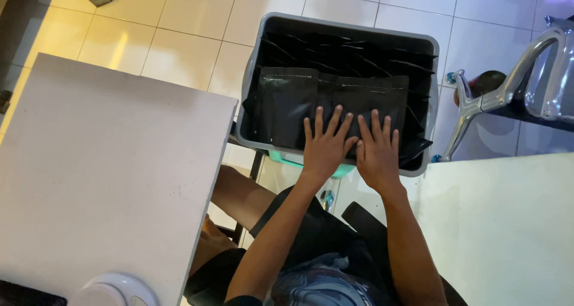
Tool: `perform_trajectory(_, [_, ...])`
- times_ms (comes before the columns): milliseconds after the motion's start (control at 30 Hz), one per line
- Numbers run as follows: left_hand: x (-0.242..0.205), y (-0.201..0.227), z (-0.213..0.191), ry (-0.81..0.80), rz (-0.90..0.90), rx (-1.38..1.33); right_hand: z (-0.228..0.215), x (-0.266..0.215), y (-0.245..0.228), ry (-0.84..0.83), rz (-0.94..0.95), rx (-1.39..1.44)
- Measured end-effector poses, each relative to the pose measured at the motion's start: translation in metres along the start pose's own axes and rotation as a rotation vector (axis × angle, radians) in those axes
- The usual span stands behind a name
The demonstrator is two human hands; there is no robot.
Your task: The person scoops brown granular material from a large bin into black pouches using a plastic scoop. Each filled pouch is placed on a digital scale, then folded and set aside in a tray. The process is repeated for multiple pouches.
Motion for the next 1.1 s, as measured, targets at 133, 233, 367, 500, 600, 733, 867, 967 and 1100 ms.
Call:
perform_trajectory(133, [0.004,0.001,0.006,-0.061,-0.008,-0.036,0.001,0.004,0.003,-0.017,0.021,-0.001])
perform_trajectory(233, [0.002,0.001,0.014,-0.116,-0.015,-0.059,0.002,0.004,0.005,-0.026,0.022,-0.010])
perform_trajectory(367, [0.004,0.000,-0.001,-0.063,-0.021,-0.132,-0.006,0.003,0.001,0.008,-0.002,0.058])
perform_trajectory(500, [0.016,-0.005,-0.028,0.052,-0.055,-0.360,-0.055,-0.008,-0.033,0.212,-0.140,0.418])
perform_trajectory(600, [0.026,-0.009,-0.076,0.224,-0.027,-0.524,-0.080,-0.011,-0.058,0.322,-0.281,0.601])
perform_trajectory(733, [0.019,-0.034,-0.165,0.434,0.024,-0.714,-0.102,-0.020,-0.122,0.307,-0.427,0.869])
perform_trajectory(867, [-0.020,-0.084,-0.236,0.590,-0.066,-0.713,-0.095,-0.027,-0.195,0.147,-0.600,1.094])
perform_trajectory(967, [-0.060,-0.123,-0.286,0.642,-0.189,-0.669,-0.085,-0.041,-0.264,0.009,-0.715,1.157])
perform_trajectory(1100, [-0.128,-0.173,-0.350,0.723,-0.372,-0.592,-0.050,-0.067,-0.353,-0.183,-0.832,1.251])
Point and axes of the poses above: each hand's wrist, its own x-axis towards the middle knuckle, its own z-axis out of the palm, y = z × x, the point moved 10 cm from there along x, towards the middle knuckle, and after that the axes turned 4 degrees about z, right-handed, at the moved point
